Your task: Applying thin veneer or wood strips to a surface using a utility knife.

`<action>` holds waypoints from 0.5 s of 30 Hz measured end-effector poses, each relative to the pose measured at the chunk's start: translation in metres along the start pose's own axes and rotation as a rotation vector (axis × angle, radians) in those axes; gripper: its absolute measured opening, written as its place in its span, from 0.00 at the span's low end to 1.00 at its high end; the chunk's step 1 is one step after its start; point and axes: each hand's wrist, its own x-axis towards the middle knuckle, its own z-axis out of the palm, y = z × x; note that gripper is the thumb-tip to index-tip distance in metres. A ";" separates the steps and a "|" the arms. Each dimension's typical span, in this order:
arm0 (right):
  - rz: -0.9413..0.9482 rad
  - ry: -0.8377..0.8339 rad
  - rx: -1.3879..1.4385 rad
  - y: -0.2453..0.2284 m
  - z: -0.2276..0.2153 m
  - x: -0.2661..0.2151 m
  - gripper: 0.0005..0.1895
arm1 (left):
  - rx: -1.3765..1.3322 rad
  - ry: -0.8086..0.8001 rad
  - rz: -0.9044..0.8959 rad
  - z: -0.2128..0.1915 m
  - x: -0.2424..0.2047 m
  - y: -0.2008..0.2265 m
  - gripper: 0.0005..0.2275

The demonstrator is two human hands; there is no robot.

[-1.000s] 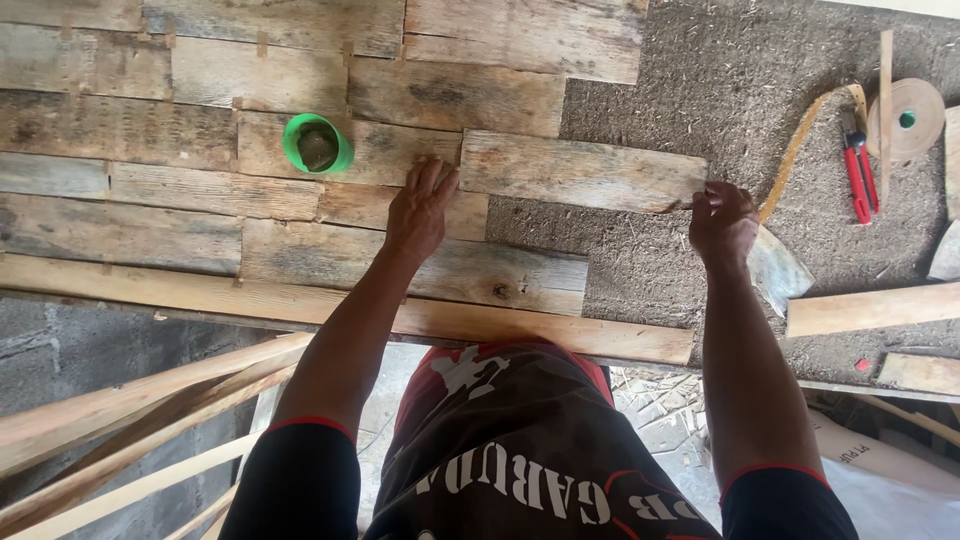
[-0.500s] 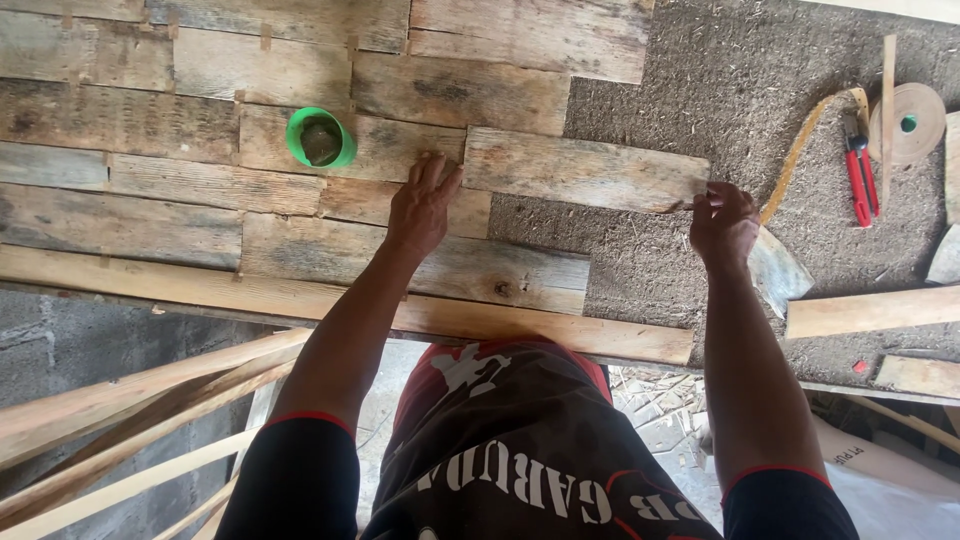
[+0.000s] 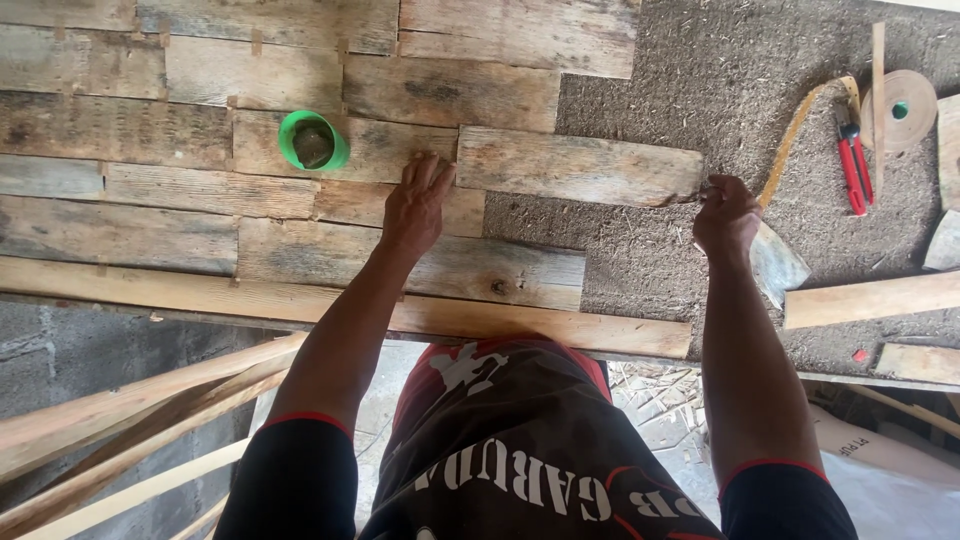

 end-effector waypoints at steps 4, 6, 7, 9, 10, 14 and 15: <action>-0.056 0.031 0.030 0.005 0.003 -0.001 0.11 | 0.004 0.006 -0.011 0.004 0.002 0.000 0.28; 0.018 0.019 0.035 0.003 0.005 0.000 0.12 | 0.025 -0.025 -0.029 0.003 0.002 0.000 0.28; 0.019 0.020 0.035 0.002 0.006 0.000 0.12 | 0.026 -0.025 -0.027 0.004 0.003 -0.001 0.28; -0.034 0.020 -0.050 -0.001 0.007 0.001 0.11 | 0.047 -0.014 -0.021 0.004 0.002 -0.001 0.28; -0.034 0.020 -0.049 -0.008 0.004 0.001 0.11 | 0.047 -0.014 -0.021 0.002 0.002 0.000 0.28; 0.255 -0.024 0.175 -0.036 -0.008 -0.001 0.09 | 0.029 -0.044 -0.024 -0.002 0.002 0.001 0.28; 0.409 -0.021 0.357 -0.042 -0.011 -0.002 0.10 | 0.021 -0.046 -0.023 -0.002 0.002 0.001 0.29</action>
